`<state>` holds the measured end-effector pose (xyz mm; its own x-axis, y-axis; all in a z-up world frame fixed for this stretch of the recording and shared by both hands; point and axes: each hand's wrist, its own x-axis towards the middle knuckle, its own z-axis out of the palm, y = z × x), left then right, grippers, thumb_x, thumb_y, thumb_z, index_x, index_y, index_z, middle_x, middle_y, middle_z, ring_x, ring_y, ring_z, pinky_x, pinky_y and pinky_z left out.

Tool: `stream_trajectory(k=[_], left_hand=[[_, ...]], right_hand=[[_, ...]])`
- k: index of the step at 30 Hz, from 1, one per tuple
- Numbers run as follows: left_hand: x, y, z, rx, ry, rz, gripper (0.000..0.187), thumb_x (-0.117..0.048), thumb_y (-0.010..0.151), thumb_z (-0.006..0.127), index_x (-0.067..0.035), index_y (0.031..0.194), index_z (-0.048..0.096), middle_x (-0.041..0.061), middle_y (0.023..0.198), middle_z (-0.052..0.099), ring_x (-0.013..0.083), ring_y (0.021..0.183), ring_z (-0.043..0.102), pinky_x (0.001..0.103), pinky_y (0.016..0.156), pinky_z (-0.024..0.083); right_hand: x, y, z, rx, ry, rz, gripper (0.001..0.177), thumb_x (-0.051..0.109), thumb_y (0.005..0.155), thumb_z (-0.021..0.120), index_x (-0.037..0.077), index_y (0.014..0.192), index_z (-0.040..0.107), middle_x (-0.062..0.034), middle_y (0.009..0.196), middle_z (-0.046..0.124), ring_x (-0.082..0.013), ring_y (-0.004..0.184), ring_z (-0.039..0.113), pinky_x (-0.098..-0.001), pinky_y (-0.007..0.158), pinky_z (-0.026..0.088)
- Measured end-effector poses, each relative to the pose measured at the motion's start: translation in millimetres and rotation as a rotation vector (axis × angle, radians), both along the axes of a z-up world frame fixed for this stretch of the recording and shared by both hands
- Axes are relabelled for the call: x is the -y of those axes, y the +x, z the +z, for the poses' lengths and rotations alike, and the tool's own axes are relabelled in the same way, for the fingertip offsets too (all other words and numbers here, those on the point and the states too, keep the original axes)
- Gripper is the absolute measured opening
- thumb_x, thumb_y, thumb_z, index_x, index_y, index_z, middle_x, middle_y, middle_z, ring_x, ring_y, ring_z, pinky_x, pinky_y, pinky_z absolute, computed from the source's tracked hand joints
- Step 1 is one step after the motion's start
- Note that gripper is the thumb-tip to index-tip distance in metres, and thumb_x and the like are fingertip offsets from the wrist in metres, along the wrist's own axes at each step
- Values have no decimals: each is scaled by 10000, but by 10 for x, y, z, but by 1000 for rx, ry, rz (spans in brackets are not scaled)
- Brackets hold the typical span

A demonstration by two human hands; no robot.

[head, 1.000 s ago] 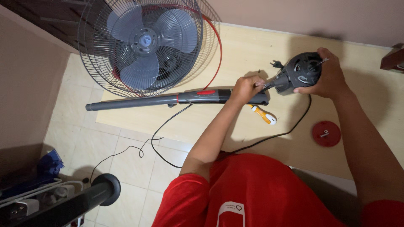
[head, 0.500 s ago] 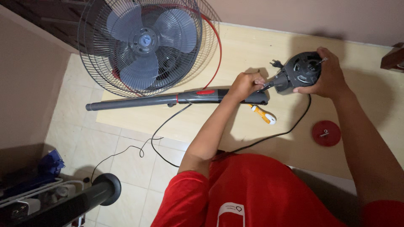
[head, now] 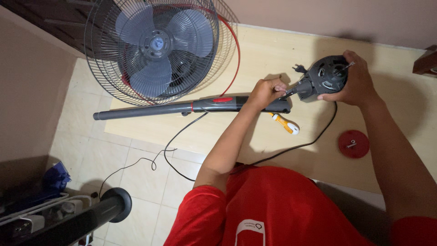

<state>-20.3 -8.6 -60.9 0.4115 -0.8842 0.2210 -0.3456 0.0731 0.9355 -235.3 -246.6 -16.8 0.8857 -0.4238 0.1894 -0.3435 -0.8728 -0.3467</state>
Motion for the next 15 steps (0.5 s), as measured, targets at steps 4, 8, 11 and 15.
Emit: stream_trajectory(k=[4,8,11,15], left_hand=[[22,12,2,3,10,-3,175,38,805,786,-15,958,719,90,898,787,157,846,783,284,799,624],[-17,-6,19,131,15,13,175,3,811,788,-61,961,724,79,905,778,193,847,777,310,781,613],[-19,-21,27,337,-28,34,214,-29,798,791,-88,988,710,76,947,762,248,877,746,355,779,593],[-32,-22,8,459,-16,46,227,-62,802,817,-101,994,702,75,947,749,290,890,719,407,785,572]], right_hand=[[-20,0,29,19,24,6,1465,604,423,952,-111,1558,362,-349,1531,424,-497,1436,421,-542,1178,401],[-33,27,57,-26,45,-26,1457,589,402,960,-104,1543,375,-336,1512,446,-489,1423,435,-541,1176,407],[-30,34,69,-38,18,-30,1471,587,398,973,-105,1547,368,-342,1506,441,-495,1412,432,-545,1160,405],[-55,18,68,-21,40,-25,1454,583,420,971,-94,1555,366,-329,1503,450,-486,1420,442,-537,1174,415]])
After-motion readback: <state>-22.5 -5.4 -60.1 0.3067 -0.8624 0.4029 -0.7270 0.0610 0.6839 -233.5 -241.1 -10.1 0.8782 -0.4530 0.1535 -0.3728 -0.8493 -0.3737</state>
